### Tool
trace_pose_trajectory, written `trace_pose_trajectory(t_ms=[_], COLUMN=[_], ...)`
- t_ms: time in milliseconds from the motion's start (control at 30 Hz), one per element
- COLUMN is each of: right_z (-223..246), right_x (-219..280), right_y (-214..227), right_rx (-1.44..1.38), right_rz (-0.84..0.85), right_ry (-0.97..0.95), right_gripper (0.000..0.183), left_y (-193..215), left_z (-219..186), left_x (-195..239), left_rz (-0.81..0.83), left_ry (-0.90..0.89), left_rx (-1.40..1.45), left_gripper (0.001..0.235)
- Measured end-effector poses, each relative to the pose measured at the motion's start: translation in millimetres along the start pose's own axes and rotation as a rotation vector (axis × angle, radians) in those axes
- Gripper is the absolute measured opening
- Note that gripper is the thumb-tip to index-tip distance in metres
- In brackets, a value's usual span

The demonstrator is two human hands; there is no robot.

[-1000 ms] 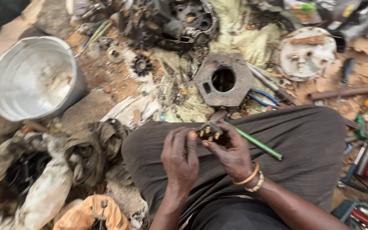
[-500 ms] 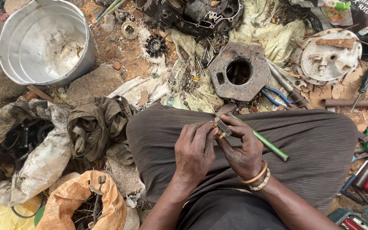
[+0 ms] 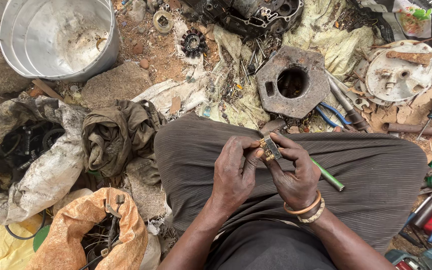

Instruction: The person is sitting on the ground and repairing a metal engine part. They use a screwdriver to pry out small cylindrical components from the part, then use a hammer and a metal rod to tap them out. Finally, they use a small file to clean the edges of the removed components.

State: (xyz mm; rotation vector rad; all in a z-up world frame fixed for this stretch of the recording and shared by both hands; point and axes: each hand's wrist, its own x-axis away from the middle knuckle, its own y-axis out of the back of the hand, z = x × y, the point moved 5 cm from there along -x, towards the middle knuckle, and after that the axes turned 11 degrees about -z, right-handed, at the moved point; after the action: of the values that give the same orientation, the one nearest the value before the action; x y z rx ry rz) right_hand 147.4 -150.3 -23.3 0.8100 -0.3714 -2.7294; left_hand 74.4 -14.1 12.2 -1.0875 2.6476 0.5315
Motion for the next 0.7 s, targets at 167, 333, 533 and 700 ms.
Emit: trace_pose_trajectory(t_ms=[167, 333, 533, 700], right_z=[6.2, 4.7, 9.2, 3.4], right_x=[-0.2, -0.6, 3.4, 4.2], right_y=[-1.3, -2.2, -3.7, -4.8], right_rx=[0.015, 0.045, 0.02, -0.077], right_rz=[0.0, 0.017, 0.019, 0.033], right_ry=[0.058, -0.039, 0.024, -0.112], right_gripper=[0.04, 0.037, 0.038, 0.035], left_y=[-1.8, -0.2, -3.9, 1.2], left_z=[5.5, 6.7, 14.6, 2.6], left_x=[2.7, 3.8, 5.9, 1.7], left_rz=[0.014, 0.003, 0.022, -0.044], left_ry=[-0.031, -0.009, 0.112, -0.043], left_rx=[-0.126, -0.018, -0.137, 0.012], left_gripper=[0.006, 0.012, 0.013, 0.017])
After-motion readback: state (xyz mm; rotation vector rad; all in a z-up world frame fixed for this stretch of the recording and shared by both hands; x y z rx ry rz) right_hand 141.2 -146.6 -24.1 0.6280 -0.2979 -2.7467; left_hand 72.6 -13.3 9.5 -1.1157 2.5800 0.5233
